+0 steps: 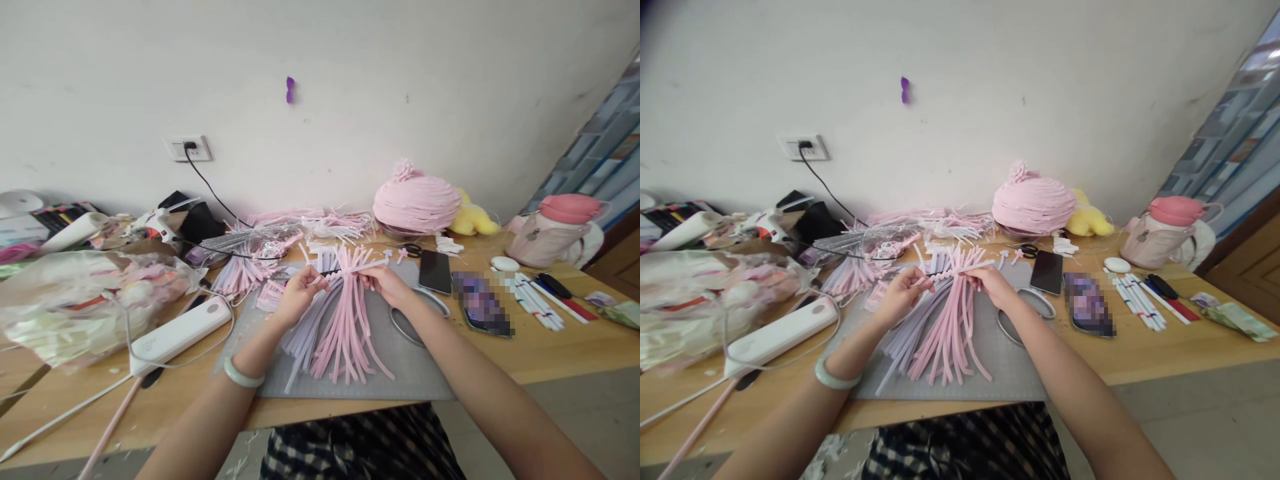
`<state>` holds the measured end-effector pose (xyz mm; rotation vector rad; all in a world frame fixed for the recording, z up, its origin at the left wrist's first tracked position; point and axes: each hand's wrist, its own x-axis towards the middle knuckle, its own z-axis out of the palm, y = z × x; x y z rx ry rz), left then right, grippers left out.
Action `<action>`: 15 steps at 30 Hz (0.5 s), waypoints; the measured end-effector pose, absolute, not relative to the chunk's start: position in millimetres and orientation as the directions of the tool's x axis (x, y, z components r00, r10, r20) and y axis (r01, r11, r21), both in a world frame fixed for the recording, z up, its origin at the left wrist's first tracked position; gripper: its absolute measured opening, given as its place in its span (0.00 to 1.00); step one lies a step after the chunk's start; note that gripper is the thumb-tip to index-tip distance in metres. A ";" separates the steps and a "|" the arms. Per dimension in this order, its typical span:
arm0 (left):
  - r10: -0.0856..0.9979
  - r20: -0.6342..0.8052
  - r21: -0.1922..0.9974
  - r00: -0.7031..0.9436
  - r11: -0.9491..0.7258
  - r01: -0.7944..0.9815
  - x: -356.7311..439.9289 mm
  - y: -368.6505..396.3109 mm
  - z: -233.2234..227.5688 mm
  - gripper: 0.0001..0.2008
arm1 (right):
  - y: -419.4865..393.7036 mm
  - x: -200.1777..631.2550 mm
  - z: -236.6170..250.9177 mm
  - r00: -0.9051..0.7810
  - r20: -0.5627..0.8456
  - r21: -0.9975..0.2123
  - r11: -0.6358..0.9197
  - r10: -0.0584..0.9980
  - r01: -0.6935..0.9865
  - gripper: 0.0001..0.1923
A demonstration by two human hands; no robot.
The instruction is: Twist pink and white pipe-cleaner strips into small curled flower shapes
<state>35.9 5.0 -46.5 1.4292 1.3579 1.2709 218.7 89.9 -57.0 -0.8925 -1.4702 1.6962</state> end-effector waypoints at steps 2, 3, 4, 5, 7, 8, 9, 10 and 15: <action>0.989 0.140 0.962 -0.054 -0.122 0.244 35.7 5.6 -47.0 0.09 | 90.0 218.3 -58.9 -0.496 -0.035 -0.995 -0.079 0.868 -0.067 0.07; 0.989 0.138 0.957 -0.045 -0.122 0.263 35.8 5.8 -47.3 0.09 | 90.1 218.1 -59.7 -0.492 -0.028 -0.995 -0.070 0.870 -0.068 0.06; 0.990 0.138 0.952 -0.038 -0.122 0.282 35.8 5.9 -47.5 0.09 | 90.2 217.9 -60.4 -0.490 -0.020 -0.996 -0.063 0.871 -0.071 0.05; 0.989 0.141 0.945 -0.034 -0.125 0.303 35.8 6.0 -47.8 0.09 | 90.4 217.7 -61.0 -0.490 -0.013 -0.996 -0.058 0.872 -0.075 0.05; 0.988 0.154 0.931 -0.025 -0.136 0.340 35.2 6.0 -48.2 0.08 | 91.0 217.5 -61.8 -0.490 0.001 -0.995 -0.049 0.872 -0.088 0.05; 0.988 0.156 0.927 -0.015 -0.141 0.347 34.6 5.9 -48.3 0.07 | 91.5 217.5 -62.0 -0.486 0.008 -0.995 -0.044 0.874 -0.094 0.05; 0.988 0.155 0.927 -0.003 -0.145 0.345 33.6 5.8 -48.1 0.07 | 92.2 217.7 -62.1 -0.481 0.014 -0.994 -0.039 0.876 -0.100 0.05; 0.988 0.152 0.931 0.012 -0.147 0.333 32.5 5.7 -47.7 0.08 | 92.9 217.9 -62.1 -0.476 0.020 -0.994 -0.034 0.879 -0.103 0.05; 0.995 0.084 0.961 0.058 -0.096 0.258 22.7 6.0 -41.3 0.13 | 97.6 221.7 -57.7 -0.424 0.068 -0.994 0.026 0.903 -0.105 0.06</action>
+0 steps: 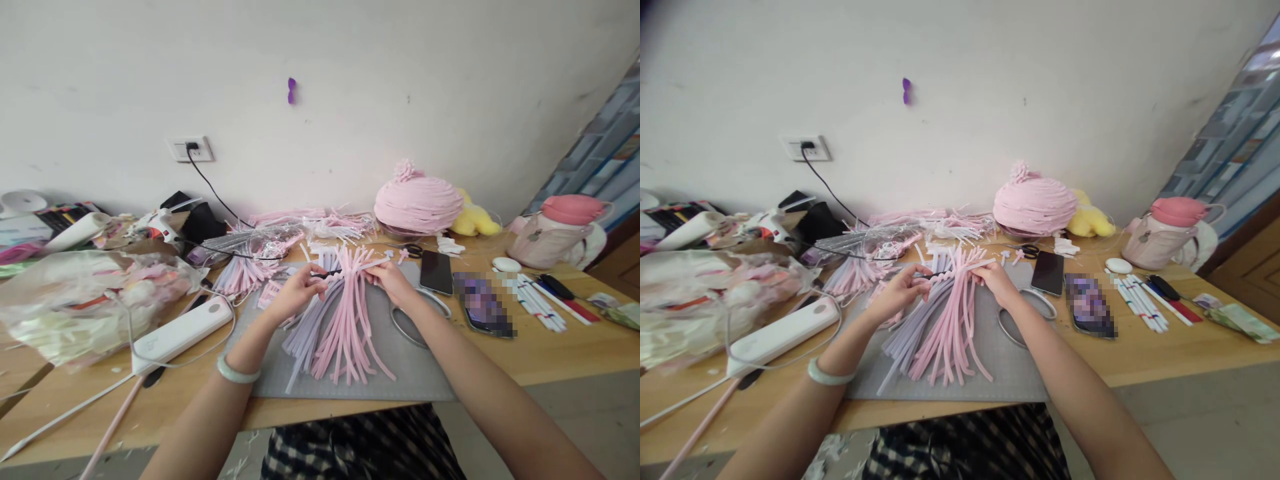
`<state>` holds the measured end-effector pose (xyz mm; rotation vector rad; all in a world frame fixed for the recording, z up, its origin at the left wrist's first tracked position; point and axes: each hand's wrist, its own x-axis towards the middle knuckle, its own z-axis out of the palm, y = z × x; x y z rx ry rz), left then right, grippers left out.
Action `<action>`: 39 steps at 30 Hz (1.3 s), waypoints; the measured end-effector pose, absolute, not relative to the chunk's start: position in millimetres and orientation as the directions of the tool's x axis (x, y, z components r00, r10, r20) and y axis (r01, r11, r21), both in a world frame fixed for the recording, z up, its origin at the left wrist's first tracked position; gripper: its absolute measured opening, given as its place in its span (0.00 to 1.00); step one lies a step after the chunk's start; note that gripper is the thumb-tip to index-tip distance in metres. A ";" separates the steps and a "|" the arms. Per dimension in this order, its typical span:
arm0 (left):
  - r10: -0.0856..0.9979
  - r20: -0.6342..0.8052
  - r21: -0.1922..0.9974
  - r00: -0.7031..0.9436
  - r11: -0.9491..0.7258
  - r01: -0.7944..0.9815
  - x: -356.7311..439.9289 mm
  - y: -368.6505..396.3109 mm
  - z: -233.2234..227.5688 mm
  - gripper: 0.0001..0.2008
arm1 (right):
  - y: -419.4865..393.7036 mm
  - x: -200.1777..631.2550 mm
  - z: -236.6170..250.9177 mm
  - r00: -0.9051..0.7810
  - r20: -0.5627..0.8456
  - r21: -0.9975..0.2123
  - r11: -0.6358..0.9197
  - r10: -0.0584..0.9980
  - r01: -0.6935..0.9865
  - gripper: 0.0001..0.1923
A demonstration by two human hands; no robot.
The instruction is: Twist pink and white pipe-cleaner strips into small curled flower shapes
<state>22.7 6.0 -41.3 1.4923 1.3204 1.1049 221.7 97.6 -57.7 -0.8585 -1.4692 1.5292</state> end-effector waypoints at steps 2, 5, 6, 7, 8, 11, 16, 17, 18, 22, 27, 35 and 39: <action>0.996 0.067 0.967 0.061 -0.080 0.242 15.6 7.0 -37.8 0.15 | 100.0 225.1 -54.4 -0.366 0.097 -0.992 0.062 0.926 -0.106 0.08; 0.991 0.094 0.964 0.100 -0.115 0.239 -0.2 8.8 -31.8 0.14 | 104.9 232.3 -49.8 -0.237 0.146 -0.989 0.132 0.960 -0.074 0.11; 0.988 0.088 0.962 0.123 -0.117 0.246 -6.7 9.0 -29.5 0.12 | 106.7 235.1 -48.7 -0.198 0.166 -0.986 0.159 0.966 -0.053 0.13; 0.988 0.099 0.960 0.119 -0.127 0.250 -13.6 9.0 -26.9 0.10 | 108.5 237.9 -47.8 -0.163 0.190 -0.982 0.188 0.968 -0.028 0.14; 0.990 0.102 0.956 0.100 -0.126 0.266 -20.7 8.8 -24.3 0.09 | 110.2 240.6 -47.1 -0.131 0.213 -0.977 0.215 0.968 0.001 0.14; 0.994 0.102 0.922 0.040 -0.110 0.373 -42.2 7.4 -18.2 0.07 | 113.7 247.3 -45.4 -0.050 0.290 -0.952 0.293 0.956 0.092 0.16; 0.997 0.050 0.736 0.051 -0.071 0.673 -66.9 11.6 -27.0 0.02 | 113.0 249.5 -43.1 -0.003 0.394 -0.904 0.388 0.919 0.181 0.17; 0.998 0.038 0.721 0.044 -0.058 0.691 -67.3 13.6 -30.8 0.02 | 111.9 248.2 -43.1 -0.005 0.401 -0.899 0.395 0.916 0.191 0.17; 0.999 0.038 0.713 0.034 -0.051 0.699 -65.1 15.6 -34.5 0.02 | 110.6 246.3 -43.3 -0.015 0.408 -0.894 0.402 0.913 0.198 0.17; 0.991 0.131 0.799 -0.012 -0.098 0.593 -30.0 19.2 -42.4 0.12 | 100.9 233.5 -45.6 -0.139 0.431 -0.865 0.452 0.892 0.218 0.14; 0.996 0.082 0.991 0.047 -0.077 -0.106 27.9 11.5 -43.8 0.28 | 81.8 215.5 -47.4 -0.378 0.486 -0.770 0.590 0.788 0.241 0.11; 0.998 0.011 0.953 -0.057 -0.028 -0.300 41.7 7.6 -46.7 0.14 | 59.1 203.4 -48.5 -0.435 0.609 -0.586 0.746 0.663 0.317 0.07; 0.997 -0.031 0.913 -0.073 -0.002 -0.408 40.3 9.1 -47.5 0.12 | 57.3 200.6 -49.6 -0.063 0.560 -0.792 0.556 0.826 0.252 0.13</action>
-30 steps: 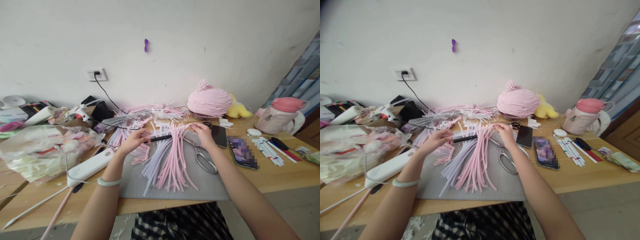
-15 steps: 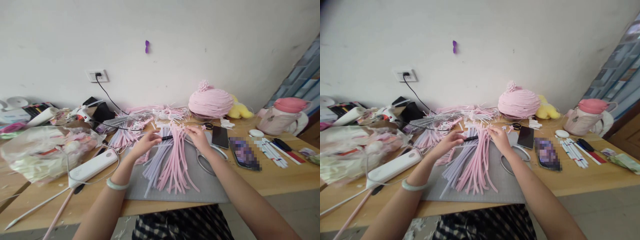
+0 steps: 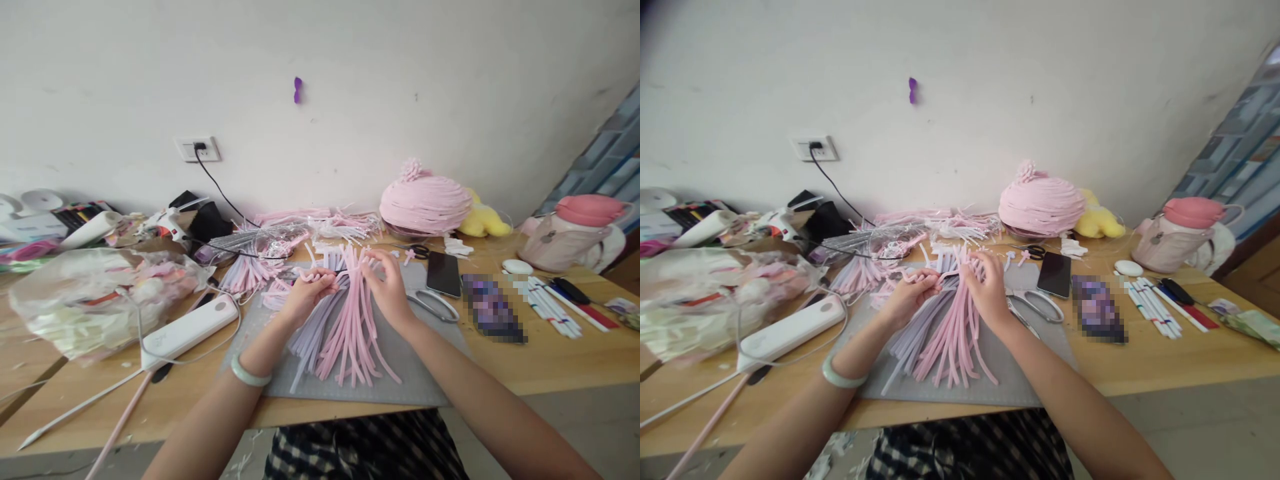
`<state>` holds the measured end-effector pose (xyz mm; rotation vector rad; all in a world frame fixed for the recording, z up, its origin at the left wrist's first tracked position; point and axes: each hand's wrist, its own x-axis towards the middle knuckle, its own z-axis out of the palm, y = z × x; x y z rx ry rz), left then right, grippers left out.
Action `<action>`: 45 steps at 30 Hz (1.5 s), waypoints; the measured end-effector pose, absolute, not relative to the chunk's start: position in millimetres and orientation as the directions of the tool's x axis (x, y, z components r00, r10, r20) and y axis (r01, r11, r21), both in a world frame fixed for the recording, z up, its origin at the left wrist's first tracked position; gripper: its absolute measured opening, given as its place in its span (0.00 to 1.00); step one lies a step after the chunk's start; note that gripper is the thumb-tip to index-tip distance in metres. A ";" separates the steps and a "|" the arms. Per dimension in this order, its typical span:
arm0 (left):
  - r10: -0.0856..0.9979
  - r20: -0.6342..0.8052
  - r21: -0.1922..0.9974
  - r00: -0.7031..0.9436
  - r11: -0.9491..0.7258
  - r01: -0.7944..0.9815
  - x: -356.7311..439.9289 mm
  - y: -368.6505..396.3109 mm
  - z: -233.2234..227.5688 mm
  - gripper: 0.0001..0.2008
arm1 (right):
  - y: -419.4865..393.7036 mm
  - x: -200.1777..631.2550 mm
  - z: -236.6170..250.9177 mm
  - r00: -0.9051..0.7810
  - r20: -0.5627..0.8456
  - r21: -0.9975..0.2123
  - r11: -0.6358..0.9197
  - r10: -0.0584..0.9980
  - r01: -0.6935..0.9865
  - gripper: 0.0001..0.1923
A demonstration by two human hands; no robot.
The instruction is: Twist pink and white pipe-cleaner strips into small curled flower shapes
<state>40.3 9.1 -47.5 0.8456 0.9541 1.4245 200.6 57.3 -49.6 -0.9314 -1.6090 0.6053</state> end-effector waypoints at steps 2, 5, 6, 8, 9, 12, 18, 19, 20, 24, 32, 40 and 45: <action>0.996 -0.049 0.890 -0.069 0.012 -0.456 39.7 9.4 -47.2 0.10 | 60.9 200.1 -51.5 0.018 0.344 -0.932 0.339 0.939 0.129 0.16; 0.994 -0.099 0.858 -0.053 0.058 -0.511 39.8 8.8 -46.1 0.05 | 67.2 201.3 -53.1 -0.092 0.191 -0.980 0.195 0.977 0.033 0.19; 0.992 -0.119 0.846 -0.043 0.078 -0.528 40.1 8.4 -45.6 0.03 | 68.3 202.1 -52.6 -0.136 0.226 -0.971 0.234 0.965 0.044 0.19; 0.988 -0.154 0.821 -0.022 0.115 -0.559 41.1 7.5 -44.9 0.03 | 68.3 203.7 -50.1 -0.217 0.300 -0.942 0.324 0.929 0.084 0.18; 0.986 -0.167 0.811 -0.013 0.129 -0.571 41.7 7.0 -44.7 0.04 | 67.4 204.3 -48.3 -0.263 0.305 -0.935 0.340 0.915 0.098 0.16; 0.983 -0.181 0.780 0.003 0.145 -0.609 42.6 6.4 -44.9 0.06 | 62.9 205.5 -43.3 -0.379 0.234 -0.955 0.284 0.895 0.083 0.13; 0.985 -0.152 0.739 -0.078 0.061 -0.670 43.3 7.9 -47.4 0.10 | 55.0 205.2 -40.9 -0.630 -0.128 -0.987 -0.158 0.766 0.009 0.12; 0.985 -0.149 0.738 -0.091 0.050 -0.673 44.1 8.1 -48.0 0.10 | 53.9 204.1 -41.4 -0.640 -0.151 -0.974 -0.223 0.754 -0.034 0.13; 0.984 -0.149 0.737 -0.099 0.043 -0.674 45.1 8.1 -48.7 0.10 | 52.8 202.5 -42.1 -0.628 -0.149 -0.961 -0.260 0.764 -0.089 0.13; 0.989 -0.117 0.746 -0.092 0.027 -0.665 50.3 5.8 -49.8 0.06 | 48.6 193.1 -46.3 -0.459 -0.027 -0.948 -0.168 0.888 -0.269 0.12; 0.991 0.027 0.830 -0.135 -0.097 -0.550 58.0 -1.2 -45.7 0.09 | 38.8 185.0 -49.9 -0.237 0.184 -0.945 0.105 0.954 -0.309 0.10; 0.939 0.242 0.938 -0.243 -0.291 -0.188 59.8 -4.7 -53.6 0.07 | 26.8 175.6 -53.8 -0.141 0.131 -0.877 0.048 0.981 -0.478 0.08; 0.893 0.353 0.933 -0.279 -0.358 0.035 60.2 -8.7 -55.7 0.06 | 19.2 172.5 -48.5 -0.117 0.120 -0.794 0.024 0.986 -0.607 0.09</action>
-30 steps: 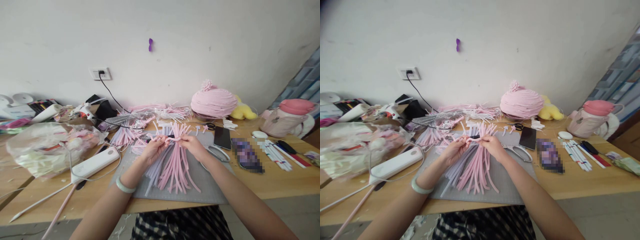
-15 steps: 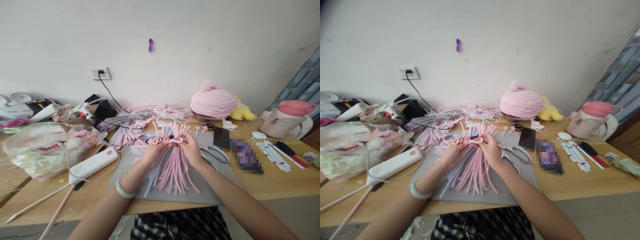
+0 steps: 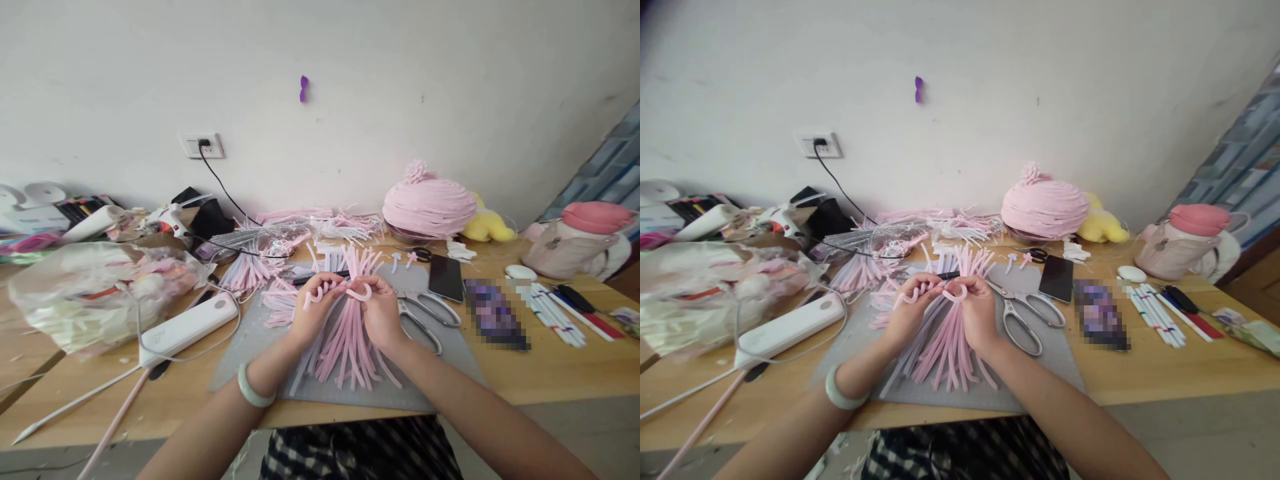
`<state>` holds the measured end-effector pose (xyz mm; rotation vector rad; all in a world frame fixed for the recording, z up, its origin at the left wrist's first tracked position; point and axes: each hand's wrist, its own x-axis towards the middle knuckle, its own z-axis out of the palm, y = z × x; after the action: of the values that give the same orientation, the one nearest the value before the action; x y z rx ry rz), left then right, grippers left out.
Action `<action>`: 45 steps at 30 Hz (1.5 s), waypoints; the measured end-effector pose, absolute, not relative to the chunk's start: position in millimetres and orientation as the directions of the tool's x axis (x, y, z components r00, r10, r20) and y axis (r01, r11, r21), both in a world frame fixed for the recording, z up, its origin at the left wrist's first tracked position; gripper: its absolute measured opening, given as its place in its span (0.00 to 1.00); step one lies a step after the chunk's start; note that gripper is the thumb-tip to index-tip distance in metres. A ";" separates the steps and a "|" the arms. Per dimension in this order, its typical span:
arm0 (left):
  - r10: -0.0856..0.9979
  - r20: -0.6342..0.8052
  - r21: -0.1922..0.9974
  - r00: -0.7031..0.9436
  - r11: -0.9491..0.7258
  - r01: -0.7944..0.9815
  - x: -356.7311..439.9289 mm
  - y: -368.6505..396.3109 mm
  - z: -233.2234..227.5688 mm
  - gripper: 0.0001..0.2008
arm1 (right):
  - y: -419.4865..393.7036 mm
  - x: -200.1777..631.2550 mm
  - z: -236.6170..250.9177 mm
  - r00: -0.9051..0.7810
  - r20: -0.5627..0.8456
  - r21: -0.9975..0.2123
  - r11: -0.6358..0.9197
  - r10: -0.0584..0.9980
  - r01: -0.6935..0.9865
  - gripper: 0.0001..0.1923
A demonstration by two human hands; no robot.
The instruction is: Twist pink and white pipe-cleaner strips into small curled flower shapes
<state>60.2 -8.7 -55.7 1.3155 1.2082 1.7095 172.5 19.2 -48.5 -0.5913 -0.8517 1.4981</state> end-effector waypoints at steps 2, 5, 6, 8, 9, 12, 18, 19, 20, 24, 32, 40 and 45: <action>0.887 0.375 0.926 -0.271 -0.371 0.069 61.4 -9.7 -56.4 0.06 | 18.4 172.8 -46.2 -0.105 0.126 -0.770 0.030 0.986 -0.637 0.09; 0.888 0.387 0.922 -0.248 -0.382 0.070 63.5 -10.7 -57.3 0.06 | 18.4 173.3 -45.3 -0.127 0.153 -0.754 0.032 0.980 -0.656 0.09; 0.888 0.385 0.922 -0.252 -0.382 0.061 64.1 -11.0 -57.2 0.06 | 18.5 173.3 -45.9 -0.130 0.173 -0.757 0.047 0.976 -0.651 0.09; 0.884 0.379 0.924 -0.274 -0.380 0.049 65.0 -11.6 -56.4 0.07 | 18.6 172.9 -48.2 -0.118 0.231 -0.779 0.111 0.966 -0.617 0.08; 0.880 0.378 0.924 -0.287 -0.380 0.051 65.2 -11.9 -55.7 0.06 | 18.8 172.6 -49.6 -0.105 0.264 -0.794 0.154 0.959 -0.588 0.08; 0.876 0.377 0.925 -0.301 -0.372 0.075 64.1 -11.7 -53.3 0.06 | 20.6 171.8 -53.6 -0.078 0.319 -0.841 0.244 0.945 -0.483 0.07; 0.894 0.294 0.948 -0.339 -0.317 -0.014 55.1 -2.6 -51.3 0.07 | 33.8 180.5 -56.2 -0.222 0.342 -0.933 0.302 0.913 -0.197 0.11; 0.907 0.261 0.952 -0.330 -0.299 -0.068 53.9 -1.1 -50.7 0.07 | 36.5 183.9 -55.2 -0.248 0.408 -0.913 0.389 0.879 -0.124 0.14; 0.923 0.227 0.953 -0.312 -0.276 -0.123 53.1 -0.1 -49.7 0.07 | 39.1 187.7 -53.6 -0.274 0.485 -0.868 0.495 0.830 -0.037 0.16; 0.973 0.081 0.926 -0.216 -0.153 -0.344 52.2 0.4 -44.8 0.08 | 46.5 202.4 -44.8 -0.377 0.692 -0.569 0.787 0.615 0.239 0.19; 0.983 -0.182 0.740 0.010 0.143 -0.657 45.3 2.2 -40.4 0.06 | 60.7 216.7 -39.8 -0.525 0.774 -0.270 0.934 0.354 0.232 0.19; 0.963 -0.242 0.648 0.122 0.254 -0.718 43.5 1.3 -37.0 0.09 | 71.2 223.1 -42.7 -0.589 0.732 -0.284 0.939 0.342 0.192 0.10; 0.951 -0.254 0.645 0.177 0.303 -0.702 43.3 -0.6 -37.8 0.08 | 67.1 223.2 -38.4 -0.648 0.696 -0.263 0.949 0.310 0.171 0.10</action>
<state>43.3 -0.6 -37.8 0.4292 0.6974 1.2209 223.2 67.1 -38.4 -0.3372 -2.2878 0.2207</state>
